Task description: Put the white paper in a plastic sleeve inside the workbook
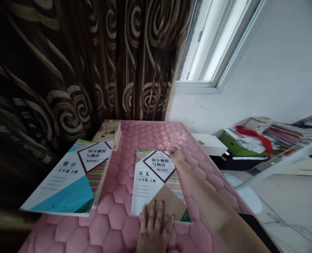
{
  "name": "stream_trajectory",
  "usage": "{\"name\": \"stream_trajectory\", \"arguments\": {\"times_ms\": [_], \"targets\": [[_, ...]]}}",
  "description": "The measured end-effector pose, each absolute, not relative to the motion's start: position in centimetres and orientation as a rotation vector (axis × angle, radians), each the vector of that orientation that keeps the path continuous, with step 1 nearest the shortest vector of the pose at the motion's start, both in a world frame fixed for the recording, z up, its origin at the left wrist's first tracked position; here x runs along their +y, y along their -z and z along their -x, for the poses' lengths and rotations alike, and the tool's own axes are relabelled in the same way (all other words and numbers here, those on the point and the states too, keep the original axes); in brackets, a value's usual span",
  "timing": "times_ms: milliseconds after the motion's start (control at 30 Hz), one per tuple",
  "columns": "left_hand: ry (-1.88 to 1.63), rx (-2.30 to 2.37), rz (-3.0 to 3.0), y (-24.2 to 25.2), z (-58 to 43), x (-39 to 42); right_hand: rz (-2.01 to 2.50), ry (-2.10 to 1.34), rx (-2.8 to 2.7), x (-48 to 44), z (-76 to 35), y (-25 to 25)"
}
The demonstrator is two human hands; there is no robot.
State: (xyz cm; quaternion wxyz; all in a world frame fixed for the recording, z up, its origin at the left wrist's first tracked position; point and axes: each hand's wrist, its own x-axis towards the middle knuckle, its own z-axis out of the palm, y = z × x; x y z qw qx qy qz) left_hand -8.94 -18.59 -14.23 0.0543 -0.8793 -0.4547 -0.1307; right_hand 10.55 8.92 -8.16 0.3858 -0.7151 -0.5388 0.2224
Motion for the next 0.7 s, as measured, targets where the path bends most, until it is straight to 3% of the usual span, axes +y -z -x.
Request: {"name": "stream_trajectory", "arguments": {"times_ms": [133,267,367,700], "targets": [[0.439,-1.478,2.493,15.6,11.9,-19.7,1.692,-0.396,-1.780,4.7,-6.3,7.3],[0.467,-1.558,2.386,15.5,14.1,-19.3,0.946,-0.486,-2.556,-2.7,-1.3,8.2],[0.507,-1.590,2.319,15.8,14.3,-19.2,0.592,-0.512,-2.796,-5.2,0.6,9.5],[0.454,-1.725,2.269,15.5,13.3,-19.5,1.141,-0.408,-2.802,7.5,2.0,8.7]]}}
